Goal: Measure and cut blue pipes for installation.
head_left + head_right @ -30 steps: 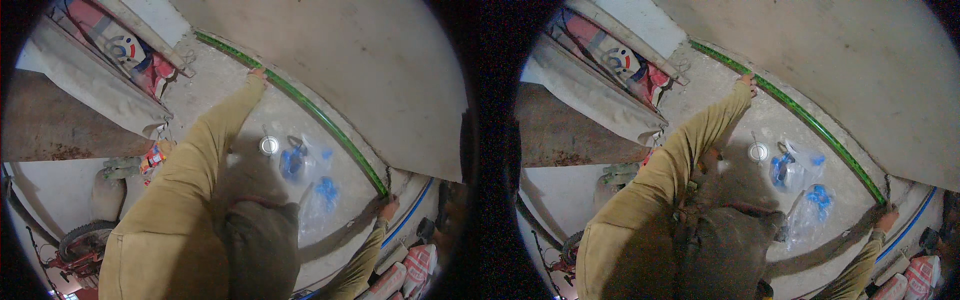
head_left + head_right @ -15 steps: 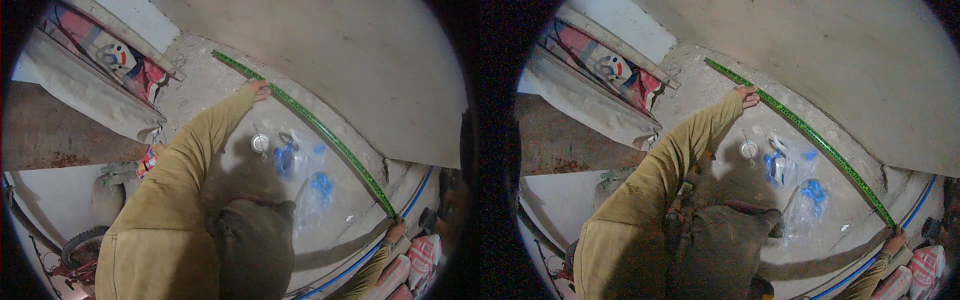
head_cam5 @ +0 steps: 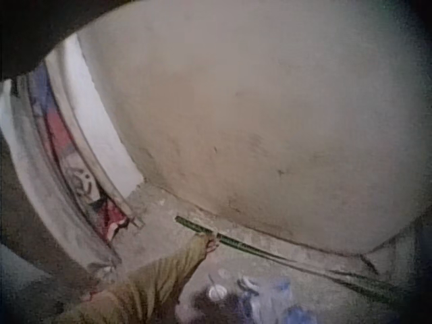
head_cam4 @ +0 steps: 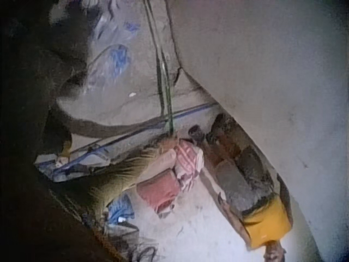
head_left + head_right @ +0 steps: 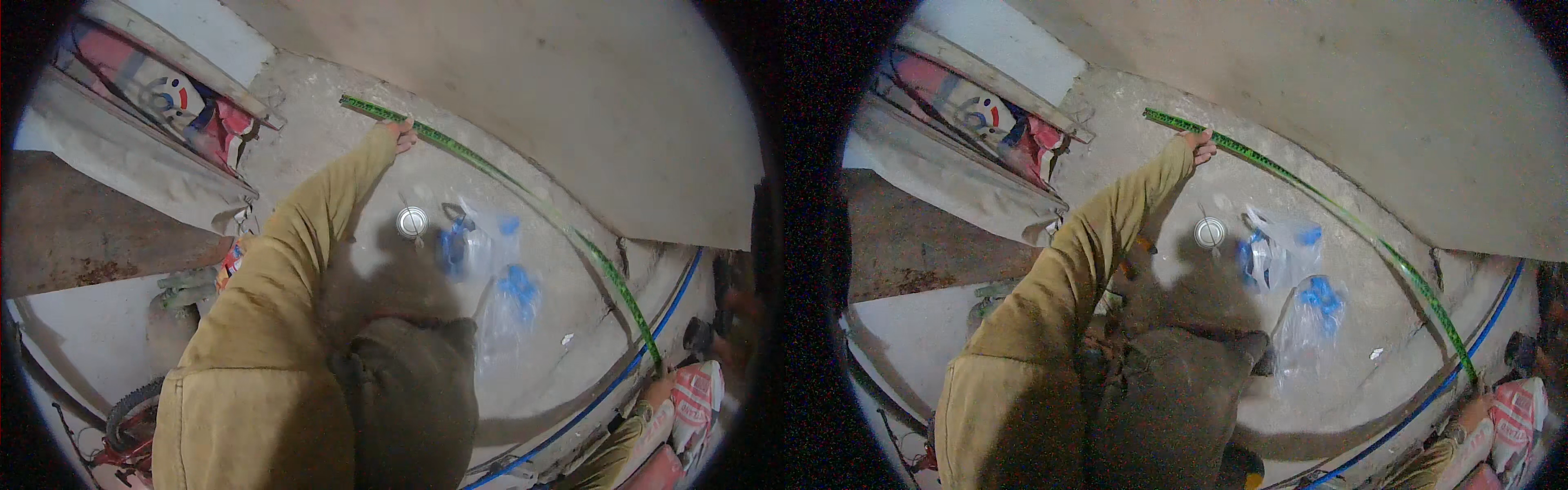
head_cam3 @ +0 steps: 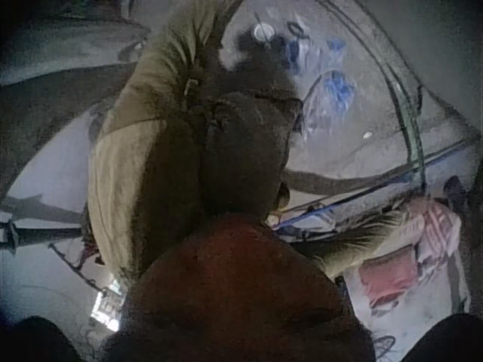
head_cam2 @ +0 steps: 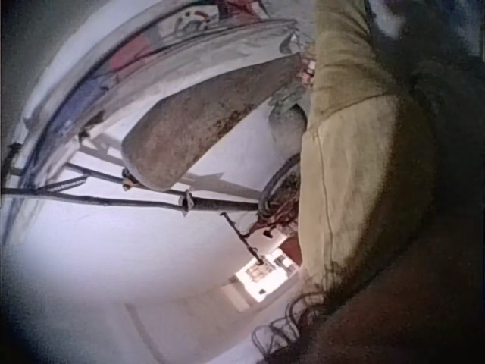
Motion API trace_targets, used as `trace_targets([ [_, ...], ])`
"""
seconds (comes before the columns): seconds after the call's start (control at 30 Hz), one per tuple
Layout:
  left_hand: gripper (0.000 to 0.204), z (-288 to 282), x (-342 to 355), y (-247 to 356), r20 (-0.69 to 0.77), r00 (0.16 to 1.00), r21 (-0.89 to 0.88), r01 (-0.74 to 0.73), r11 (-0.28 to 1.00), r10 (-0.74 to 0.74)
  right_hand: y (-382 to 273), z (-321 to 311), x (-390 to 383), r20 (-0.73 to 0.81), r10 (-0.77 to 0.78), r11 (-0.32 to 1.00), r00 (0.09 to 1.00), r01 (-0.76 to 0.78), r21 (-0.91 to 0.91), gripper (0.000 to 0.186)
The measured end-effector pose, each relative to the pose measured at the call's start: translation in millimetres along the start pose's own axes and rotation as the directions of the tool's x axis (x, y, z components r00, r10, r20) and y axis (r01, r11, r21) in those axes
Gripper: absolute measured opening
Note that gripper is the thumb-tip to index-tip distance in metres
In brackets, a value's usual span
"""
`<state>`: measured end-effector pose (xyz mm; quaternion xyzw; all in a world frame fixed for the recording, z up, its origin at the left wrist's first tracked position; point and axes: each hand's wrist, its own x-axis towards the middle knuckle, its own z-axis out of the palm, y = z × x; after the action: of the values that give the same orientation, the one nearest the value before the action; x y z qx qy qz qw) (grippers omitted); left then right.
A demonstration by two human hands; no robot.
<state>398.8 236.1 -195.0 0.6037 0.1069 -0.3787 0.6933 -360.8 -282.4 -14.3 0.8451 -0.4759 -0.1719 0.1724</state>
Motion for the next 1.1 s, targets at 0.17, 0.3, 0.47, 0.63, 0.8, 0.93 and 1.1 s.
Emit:
trace_targets([
  [0.17, 0.030, 31, 15, -2, -0.191, 0.981, 0.151, 0.061, 0.987, -0.031, 4, 6, -22, 0.057, 0.065, 0.955, 0.996, -0.046, -0.294, 0.053],
  [0.3, 0.039, 3, 43, 5, -0.184, 0.967, 0.212, 0.214, 0.954, -0.176, -34, -42, -24, 0.061, -0.021, 0.969, 0.998, 0.035, -0.244, 0.045],
  [0.47, 0.037, 24, 66, -22, 0.052, 0.991, 0.233, 0.107, 0.967, -0.123, -17, -60, -62, 0.021, -0.043, 0.967, 0.999, 0.047, -0.251, 0.046],
  [0.63, 0.040, -172, 115, 34, 0.181, 0.983, 0.144, 0.003, 0.990, -0.030, -98, -128, -46, 0.070, -0.041, 0.999, 0.997, 0.043, -0.029, 0.021],
  [0.8, 0.037, -119, 221, -22, 0.110, 0.969, 0.227, 0.191, 0.955, -0.220, -134, -153, -37, 0.130, -0.028, 0.997, 0.991, 0.037, -0.066, 0.016],
  [0.93, 0.029, -29, 176, -15, 0.009, 0.985, 0.236, 0.164, 0.958, -0.171, -128, -146, -52, 0.203, 0.103, 0.995, 0.974, -0.101, -0.022, 0.018],
  [1.1, 0.036, -80, 172, 19, 0.158, 0.969, 0.124, 0.172, 0.977, -0.190, -147, -101, -32, 0.199, 0.240, 0.958, 0.950, -0.265, 0.113, 0.022],
])
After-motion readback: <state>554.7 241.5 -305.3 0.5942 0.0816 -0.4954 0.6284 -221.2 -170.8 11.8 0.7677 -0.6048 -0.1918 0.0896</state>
